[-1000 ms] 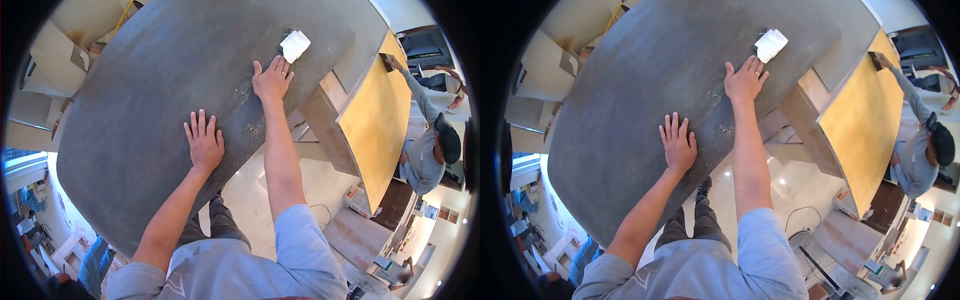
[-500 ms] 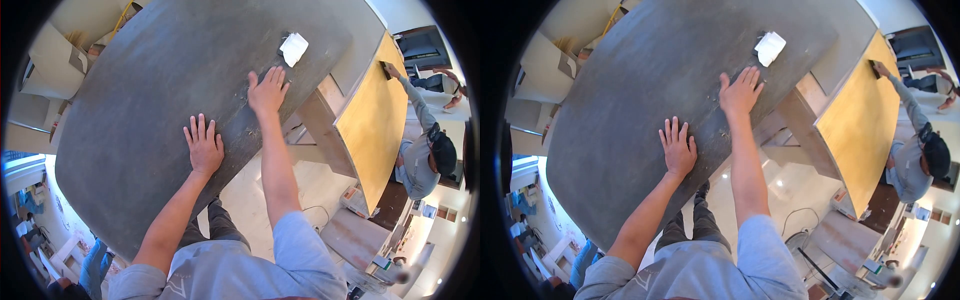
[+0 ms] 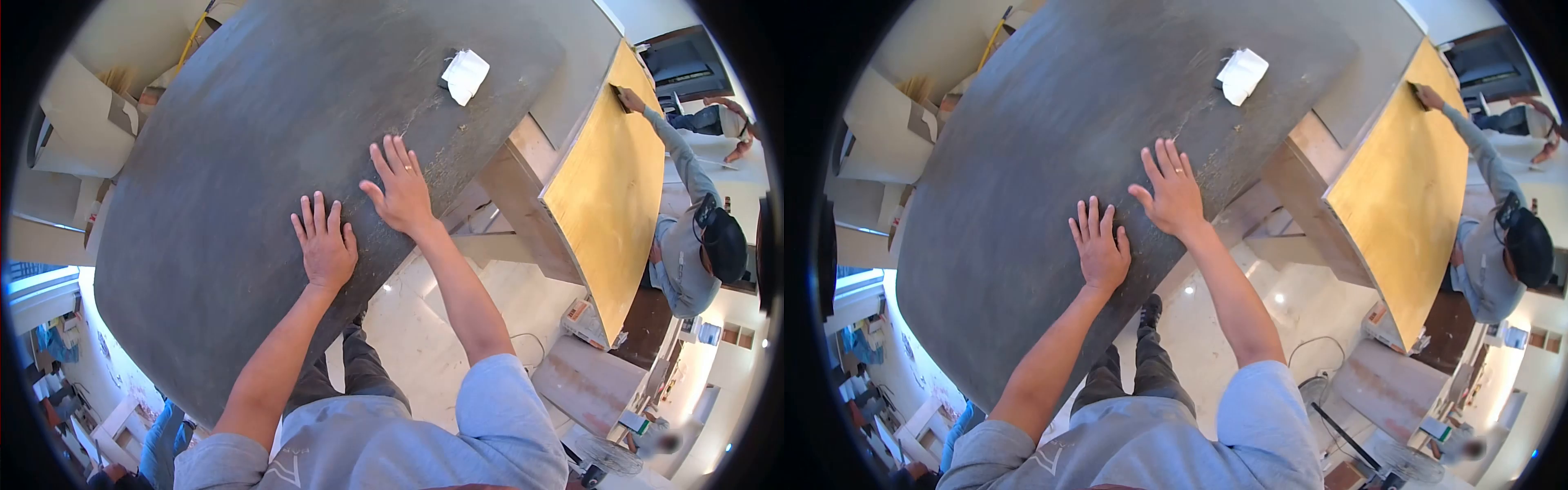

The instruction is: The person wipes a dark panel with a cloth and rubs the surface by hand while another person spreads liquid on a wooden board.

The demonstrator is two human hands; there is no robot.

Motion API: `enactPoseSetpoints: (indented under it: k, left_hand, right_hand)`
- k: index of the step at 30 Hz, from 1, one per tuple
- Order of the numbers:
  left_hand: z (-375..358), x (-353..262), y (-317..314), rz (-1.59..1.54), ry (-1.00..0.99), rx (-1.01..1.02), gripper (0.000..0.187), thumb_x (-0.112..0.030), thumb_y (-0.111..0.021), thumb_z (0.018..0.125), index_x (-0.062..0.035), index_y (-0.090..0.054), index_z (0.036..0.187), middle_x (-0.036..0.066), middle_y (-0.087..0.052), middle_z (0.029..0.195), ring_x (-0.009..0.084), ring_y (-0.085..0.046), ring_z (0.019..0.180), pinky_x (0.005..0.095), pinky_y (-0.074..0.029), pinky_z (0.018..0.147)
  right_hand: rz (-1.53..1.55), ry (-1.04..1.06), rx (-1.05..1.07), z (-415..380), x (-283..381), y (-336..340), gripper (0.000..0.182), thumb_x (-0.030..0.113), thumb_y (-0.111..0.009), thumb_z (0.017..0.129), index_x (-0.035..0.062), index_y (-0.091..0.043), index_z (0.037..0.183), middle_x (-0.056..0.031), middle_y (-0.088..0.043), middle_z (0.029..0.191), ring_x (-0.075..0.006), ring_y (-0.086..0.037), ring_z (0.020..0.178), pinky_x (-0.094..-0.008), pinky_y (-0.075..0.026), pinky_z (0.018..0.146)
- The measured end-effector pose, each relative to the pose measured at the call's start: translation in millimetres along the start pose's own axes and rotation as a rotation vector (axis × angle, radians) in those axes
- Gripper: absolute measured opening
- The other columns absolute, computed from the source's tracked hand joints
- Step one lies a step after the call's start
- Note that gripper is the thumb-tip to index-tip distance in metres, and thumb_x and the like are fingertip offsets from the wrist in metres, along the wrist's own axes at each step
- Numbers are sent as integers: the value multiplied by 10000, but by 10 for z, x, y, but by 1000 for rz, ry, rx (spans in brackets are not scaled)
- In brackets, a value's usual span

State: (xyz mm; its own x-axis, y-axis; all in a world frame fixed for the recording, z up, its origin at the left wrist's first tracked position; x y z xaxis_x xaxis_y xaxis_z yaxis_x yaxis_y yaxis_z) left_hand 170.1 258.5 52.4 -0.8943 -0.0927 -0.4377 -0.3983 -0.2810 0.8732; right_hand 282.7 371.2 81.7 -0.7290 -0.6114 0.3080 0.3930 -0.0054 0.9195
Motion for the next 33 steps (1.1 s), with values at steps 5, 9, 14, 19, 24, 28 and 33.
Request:
enactPoseSetpoints:
  k: [5, 9, 14, 19, 24, 28, 33]
  left_hand:
    - [-2, -22, 5, 5, -21, -27, 437, -197, -542, 961, -26, -530, 1363, 215, -347, 1572, 428, -226, 1498, 608, -137, 1206]
    - [1, -28, 4, 9, -21, -23, 438, -196, -540, 962, -28, -526, 1366, 213, -349, 1572, 427, -223, 1500, 611, -139, 1205]
    - [14, -9, -13, 19, -14, -20, 438, -200, -541, 964, -33, -525, 1368, 211, -346, 1575, 427, -223, 1500, 610, -143, 1205]
    - [-10, -11, -2, 27, -27, -20, 441, -201, -542, 964, -35, -522, 1372, 211, -347, 1575, 424, -226, 1500, 608, -140, 1207]
    - [-6, -32, 12, 18, -18, -35, 435, -204, -545, 963, -37, -531, 1364, 209, -353, 1572, 421, -229, 1500, 606, -143, 1208]
    - [-5, -16, 6, 20, -25, -41, 438, -208, -547, 962, -39, -529, 1366, 209, -362, 1566, 419, -233, 1499, 605, -147, 1207]
    - [-9, -17, -5, 18, -25, -37, 441, -208, -551, 958, -38, -530, 1364, 210, -367, 1562, 421, -247, 1492, 607, -153, 1205]
  right_hand:
    - [-142, -249, -320, 57, -849, 504, 714, 479, -496, 1006, -55, -409, 1472, -316, -365, 1532, -460, -321, 1449, -556, -267, 1175]
    - [-207, -185, -120, -160, -318, 237, 716, 483, -516, 994, -32, -406, 1480, -309, -341, 1548, -463, -302, 1456, -571, -267, 1169]
    - [-173, -254, -216, -273, -537, 414, 691, 457, -540, 984, 4, -403, 1487, -288, -347, 1553, -442, -309, 1459, -586, -273, 1160]
    - [-333, -220, -353, 79, -1274, 646, 413, 222, -572, 963, -5, -593, 1309, -205, -565, 1382, -385, -492, 1329, -480, -419, 1085]
    - [-145, -223, -272, 66, -1499, 806, 203, 64, -559, 878, 10, -685, 1028, -153, -651, 1094, -353, -600, 1075, -426, -513, 910]
    - [-154, -247, -209, 273, -1615, 802, 162, 28, -574, 841, 33, -660, 977, -171, -645, 993, -349, -602, 1007, -451, -516, 846]
    - [65, -283, -212, -77, -1434, 694, 223, -5, -626, 838, 43, -617, 1055, -202, -653, 959, -397, -618, 980, -472, -509, 848]
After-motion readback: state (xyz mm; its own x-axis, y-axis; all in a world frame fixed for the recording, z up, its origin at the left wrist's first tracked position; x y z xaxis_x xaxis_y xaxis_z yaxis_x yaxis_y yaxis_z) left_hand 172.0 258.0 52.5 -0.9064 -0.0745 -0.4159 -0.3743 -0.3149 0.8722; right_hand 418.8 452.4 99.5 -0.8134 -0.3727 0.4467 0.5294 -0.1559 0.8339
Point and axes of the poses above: each hand's wrist, its own z-axis towards the middle knuckle, its own y-axis out of the back of the hand, x = y × z, the point moved 10 cm from there along z, towards the middle knuckle
